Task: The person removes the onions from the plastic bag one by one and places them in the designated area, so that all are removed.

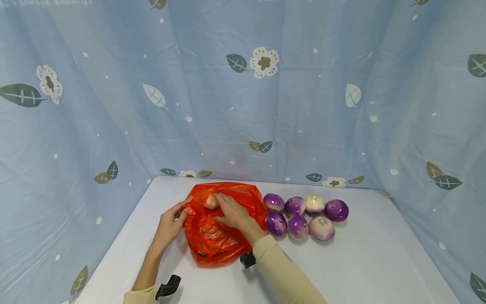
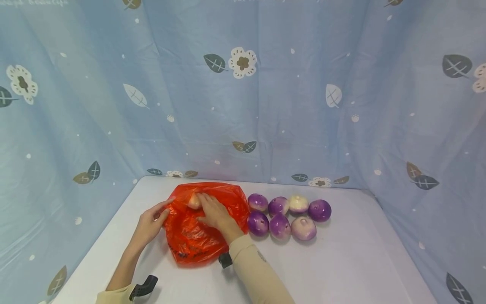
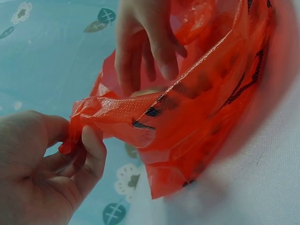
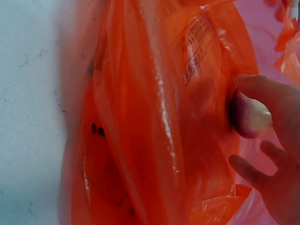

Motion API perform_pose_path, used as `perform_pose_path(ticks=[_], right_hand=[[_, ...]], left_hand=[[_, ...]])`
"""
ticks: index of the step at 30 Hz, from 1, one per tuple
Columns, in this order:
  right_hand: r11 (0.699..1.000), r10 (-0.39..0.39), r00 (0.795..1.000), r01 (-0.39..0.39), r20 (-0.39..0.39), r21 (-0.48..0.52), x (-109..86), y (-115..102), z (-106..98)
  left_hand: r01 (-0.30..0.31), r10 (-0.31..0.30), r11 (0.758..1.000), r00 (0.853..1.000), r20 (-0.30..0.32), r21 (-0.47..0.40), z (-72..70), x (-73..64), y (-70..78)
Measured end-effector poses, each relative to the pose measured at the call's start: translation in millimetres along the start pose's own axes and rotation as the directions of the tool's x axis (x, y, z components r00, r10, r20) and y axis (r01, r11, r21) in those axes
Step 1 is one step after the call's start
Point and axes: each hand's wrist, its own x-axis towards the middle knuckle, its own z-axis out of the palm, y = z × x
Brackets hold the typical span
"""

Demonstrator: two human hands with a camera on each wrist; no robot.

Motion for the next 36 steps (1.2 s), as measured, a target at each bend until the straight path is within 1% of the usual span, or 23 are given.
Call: perform_pose_path(ticks=[5,9,16,19,23,27,32,36], right_hand=[[0.997,-0.052,0.997,0.048,-0.060,-0.065,0.3,0.6,-0.1],[0.995,-0.063,0.996,0.057,-0.071,-0.082,0.5,1.3,-0.1],[0.993,-0.111,0.988,0.105,-0.106,-0.060,1.4,2.3,1.0],[0.996,-0.092,0.991,0.089,-0.097,-0.031,1.3,2.3,3.1],[0.998,-0.062,0.995,0.061,-0.079,-0.020,1.0,3.4,8.6],[0.997,-0.072,0.990,0.072,-0.118,-0.006,0.4,4.8,13.1],[0.994,-0.108,0.978,0.110,-0.179,0.004,-0.4,4.7,16.0],[0.994,-0.103,0.977,0.109,-0.185,0.023,-2.0,4.2,17.0]], left_hand=[[-0.009,0.009,1.000,1.000,-0.007,0.003,-0.2,0.1,1.1],[-0.011,0.011,1.000,1.000,-0.005,-0.001,-0.6,0.2,0.9],[-0.017,0.017,1.000,1.000,-0.008,0.003,-0.9,0.0,-0.5],[-0.011,0.011,1.000,1.000,-0.008,-0.001,-1.1,-0.4,-0.1],[-0.007,0.007,1.000,1.000,-0.008,0.001,-1.5,-0.3,0.6],[-0.014,0.014,1.000,1.000,-0.013,0.002,-1.9,-0.6,1.0],[-0.027,0.027,1.000,1.000,-0.014,-0.004,-2.2,-1.0,1.6],[-0.034,0.034,0.999,0.999,-0.018,-0.003,-2.8,-1.4,2.3]])
